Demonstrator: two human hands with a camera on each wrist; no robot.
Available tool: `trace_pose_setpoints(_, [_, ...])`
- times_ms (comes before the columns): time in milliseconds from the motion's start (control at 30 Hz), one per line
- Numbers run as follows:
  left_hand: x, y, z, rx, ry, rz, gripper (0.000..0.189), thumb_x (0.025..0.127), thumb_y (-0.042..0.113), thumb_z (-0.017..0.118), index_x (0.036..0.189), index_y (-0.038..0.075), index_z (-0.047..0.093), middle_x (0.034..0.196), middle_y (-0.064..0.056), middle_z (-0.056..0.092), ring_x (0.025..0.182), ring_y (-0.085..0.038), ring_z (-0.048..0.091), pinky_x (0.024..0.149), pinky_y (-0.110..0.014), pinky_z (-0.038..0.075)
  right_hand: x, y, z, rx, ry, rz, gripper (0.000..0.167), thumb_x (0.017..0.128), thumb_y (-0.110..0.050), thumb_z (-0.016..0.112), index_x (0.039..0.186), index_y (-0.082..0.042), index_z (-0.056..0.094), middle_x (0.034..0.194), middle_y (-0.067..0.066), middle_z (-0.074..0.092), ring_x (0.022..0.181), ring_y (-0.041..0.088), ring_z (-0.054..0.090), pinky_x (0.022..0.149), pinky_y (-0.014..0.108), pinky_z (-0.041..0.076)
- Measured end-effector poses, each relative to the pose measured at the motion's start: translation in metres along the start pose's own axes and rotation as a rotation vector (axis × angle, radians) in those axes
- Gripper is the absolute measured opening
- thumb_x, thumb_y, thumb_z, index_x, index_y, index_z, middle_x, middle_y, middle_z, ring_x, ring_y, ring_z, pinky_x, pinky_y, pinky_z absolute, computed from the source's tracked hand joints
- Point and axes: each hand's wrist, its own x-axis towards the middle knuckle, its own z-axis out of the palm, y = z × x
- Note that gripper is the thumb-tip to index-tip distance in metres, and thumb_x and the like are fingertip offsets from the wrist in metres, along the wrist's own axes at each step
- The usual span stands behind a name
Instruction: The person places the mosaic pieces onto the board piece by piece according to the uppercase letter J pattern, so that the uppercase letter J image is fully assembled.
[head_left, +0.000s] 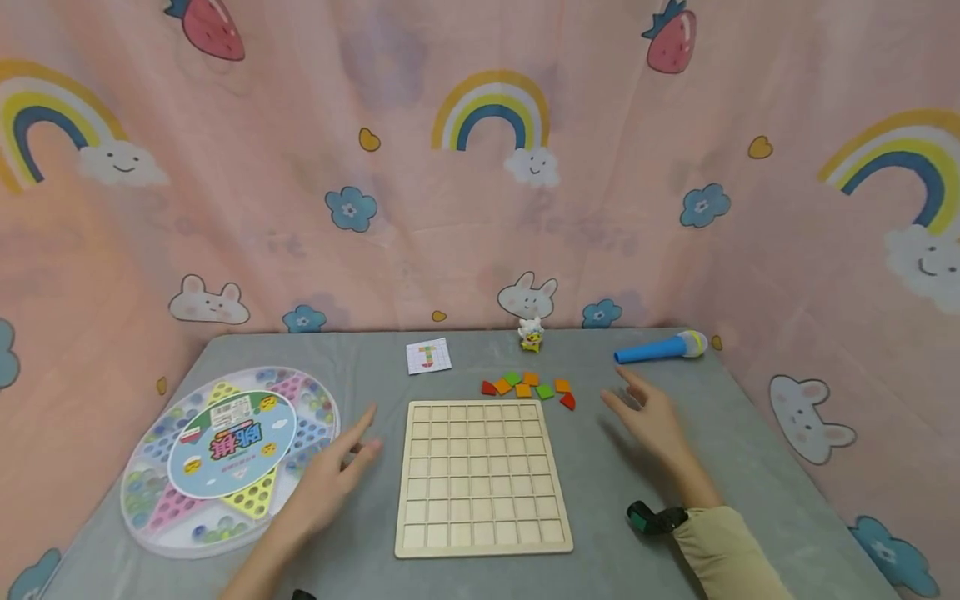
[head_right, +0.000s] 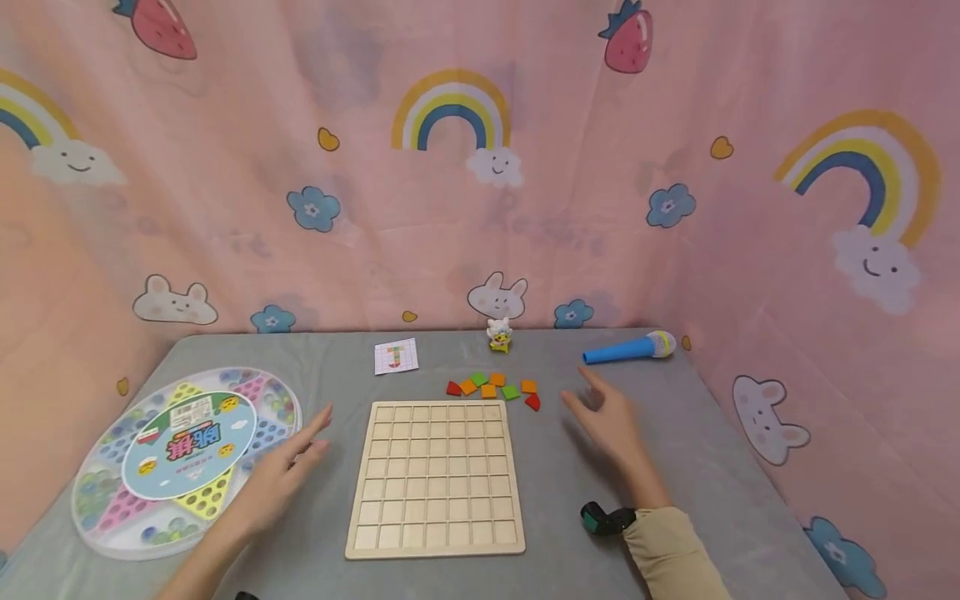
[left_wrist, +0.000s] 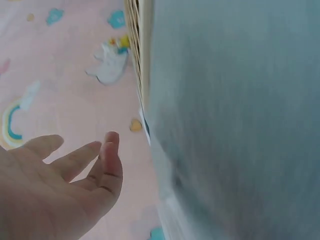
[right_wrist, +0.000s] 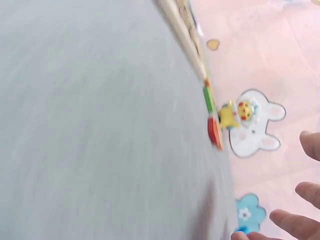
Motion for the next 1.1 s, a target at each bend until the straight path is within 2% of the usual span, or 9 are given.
trace_pose_setpoints(100, [-0.007, 0.004, 0.01, -0.012, -0.049, -0.024, 0.08, 0.099, 0.043, 0.074, 0.167, 0.021, 0.037, 0.159, -0.011, 0.054, 0.106, -0.02, 0.06, 0.084, -0.038, 0.05, 0.008, -0.004, 0.012, 0.068, -0.011, -0.019, 0.069, 0.107, -0.037, 0.065, 0.162, -0.004, 0.042, 0.164, 0.024, 0.043, 0.142, 0.049, 0.05, 0.11, 0.064, 0.045])
trace_pose_setpoints(200, [-0.015, 0.004, 0.02, 0.01, -0.11, -0.001, 0.092, 0.089, 0.043, 0.085, 0.166, 0.017, 0.04, 0.156, -0.007, 0.057, 0.107, -0.017, 0.057, 0.084, -0.035, 0.047, 0.013, -0.009, 0.024, 0.102, -0.026, -0.026, 0.066, 0.106, -0.032, 0.067, 0.16, 0.0, 0.045, 0.16, 0.025, 0.049, 0.137, 0.047, 0.056, 0.108, 0.061, 0.048])
trace_pose_setpoints(300, [-0.02, 0.0, 0.027, -0.008, -0.149, 0.04, 0.093, 0.087, 0.041, 0.087, 0.164, 0.015, 0.043, 0.144, -0.006, 0.063, 0.102, -0.015, 0.055, 0.082, -0.031, 0.045, 0.017, -0.012, 0.033, 0.119, -0.042, -0.008, 0.065, 0.106, -0.032, 0.068, 0.158, 0.001, 0.047, 0.156, 0.026, 0.052, 0.135, 0.047, 0.058, 0.108, 0.059, 0.048])
trace_pose_setpoints(533, [-0.019, -0.011, 0.037, -0.073, -0.136, 0.096, 0.095, 0.083, 0.035, 0.091, 0.163, 0.015, 0.044, 0.115, -0.006, 0.066, 0.092, -0.011, 0.054, 0.076, -0.027, 0.045, 0.03, -0.004, 0.042, 0.177, -0.023, 0.029, 0.058, 0.108, -0.03, 0.065, 0.156, 0.0, 0.051, 0.151, 0.027, 0.056, 0.137, 0.046, 0.054, 0.113, 0.061, 0.042])
trace_pose_setpoints(633, [-0.016, -0.016, 0.042, -0.05, -0.173, 0.076, 0.098, 0.083, 0.038, 0.091, 0.164, 0.013, 0.043, 0.097, 0.0, 0.058, 0.084, -0.008, 0.051, 0.074, -0.026, 0.043, 0.031, 0.004, 0.048, 0.119, 0.01, -0.028, 0.049, 0.106, -0.018, 0.066, 0.149, 0.005, 0.056, 0.144, 0.03, 0.061, 0.134, 0.047, 0.055, 0.112, 0.061, 0.043])
trace_pose_setpoints(833, [-0.014, -0.025, 0.045, -0.055, -0.219, 0.057, 0.102, 0.082, 0.035, 0.091, 0.163, 0.003, 0.04, 0.09, 0.001, 0.05, 0.077, -0.007, 0.046, 0.079, -0.025, 0.04, 0.035, 0.009, 0.062, -0.015, 0.022, -0.179, 0.038, 0.102, -0.007, 0.069, 0.136, 0.01, 0.065, 0.136, 0.031, 0.064, 0.131, 0.05, 0.056, 0.112, 0.063, 0.041])
trace_pose_setpoints(967, [-0.014, -0.028, 0.045, -0.014, -0.262, 0.065, 0.107, 0.081, 0.042, 0.091, 0.164, 0.001, 0.037, 0.103, 0.001, 0.056, 0.086, -0.007, 0.046, 0.086, -0.026, 0.04, 0.038, 0.009, 0.067, -0.041, 0.045, -0.196, 0.034, 0.1, -0.004, 0.071, 0.13, 0.011, 0.068, 0.133, 0.032, 0.064, 0.127, 0.05, 0.057, 0.11, 0.065, 0.042])
trace_pose_setpoints(1033, [-0.015, -0.029, 0.045, 0.014, -0.273, 0.077, 0.109, 0.081, 0.045, 0.091, 0.164, 0.001, 0.036, 0.127, -0.008, 0.063, 0.093, -0.007, 0.046, 0.089, -0.029, 0.041, 0.038, 0.009, 0.069, -0.048, 0.052, -0.189, 0.033, 0.099, -0.004, 0.07, 0.128, 0.011, 0.069, 0.132, 0.032, 0.064, 0.126, 0.051, 0.057, 0.109, 0.065, 0.042])
trace_pose_setpoints(1100, [-0.016, -0.03, 0.045, 0.032, -0.279, 0.081, 0.11, 0.08, 0.046, 0.091, 0.164, 0.001, 0.036, 0.153, -0.018, 0.054, 0.098, -0.009, 0.047, 0.091, -0.031, 0.043, 0.039, 0.008, 0.072, -0.055, 0.057, -0.187, 0.031, 0.1, -0.003, 0.069, 0.127, 0.011, 0.07, 0.13, 0.032, 0.064, 0.125, 0.051, 0.057, 0.109, 0.065, 0.042])
